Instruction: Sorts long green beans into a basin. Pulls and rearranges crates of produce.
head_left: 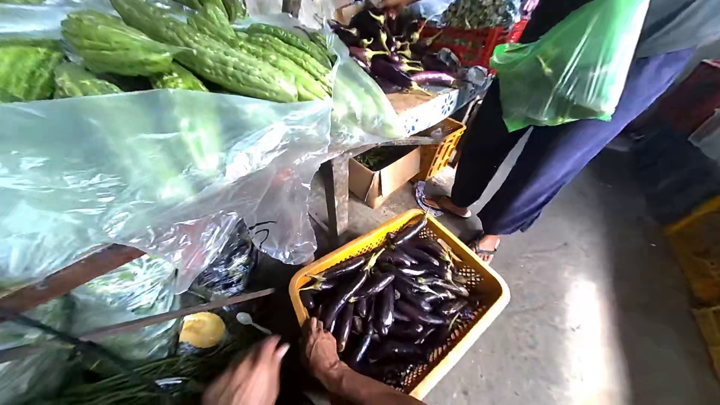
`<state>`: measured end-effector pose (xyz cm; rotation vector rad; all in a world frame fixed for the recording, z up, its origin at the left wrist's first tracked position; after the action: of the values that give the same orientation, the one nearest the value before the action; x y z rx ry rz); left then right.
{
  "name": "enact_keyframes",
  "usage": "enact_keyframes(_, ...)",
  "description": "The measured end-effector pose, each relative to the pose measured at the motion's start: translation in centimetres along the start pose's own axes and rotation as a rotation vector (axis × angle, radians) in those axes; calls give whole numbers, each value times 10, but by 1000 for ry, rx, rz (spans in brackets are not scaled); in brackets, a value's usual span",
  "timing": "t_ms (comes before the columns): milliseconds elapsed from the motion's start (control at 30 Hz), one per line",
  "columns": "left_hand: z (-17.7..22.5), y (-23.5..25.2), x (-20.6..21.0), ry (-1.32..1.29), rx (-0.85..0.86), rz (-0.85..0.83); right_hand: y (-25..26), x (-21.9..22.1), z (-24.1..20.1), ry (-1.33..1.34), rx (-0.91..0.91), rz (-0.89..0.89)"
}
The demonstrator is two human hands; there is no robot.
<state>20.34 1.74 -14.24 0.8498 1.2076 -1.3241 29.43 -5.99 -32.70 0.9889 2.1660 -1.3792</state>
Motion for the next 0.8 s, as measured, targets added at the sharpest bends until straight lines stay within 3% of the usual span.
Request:
enact_keyframes(100, 1, 93, 42, -19, -160, -279, -6, 2, -1, -38, -5, 26)
enact_keyframes(200, -31, 156, 100, -224, -310, -231, -14, -2, -3, -55, -23, -26)
enact_keyframes(267, -33, 171, 129, -385, -392, -114, -14, -1, 1, -48, -46, -40)
enact_keyframes(333, -30, 172, 141, -492, -472, 7, -12, 1, 1, -41, -62, -38)
enact_keyframes(467, -42, 159, 151, -585, -538, 78, -20, 9, 2, -50, -96, -71)
enact_keyframes(800, -65, 116, 144, -636, -743, 81, -36, 21, 0, -74, -246, -200)
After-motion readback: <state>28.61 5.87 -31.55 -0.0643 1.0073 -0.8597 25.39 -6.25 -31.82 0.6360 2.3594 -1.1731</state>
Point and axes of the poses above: each hand's wrist, its own y-axis towards the middle knuckle, its own x-axis out of the palm, z = x × y, the point moved 2 cm from there along y, towards the middle knuckle, and after that the axes turned 7 degrees about x, right-handed, at the moved point
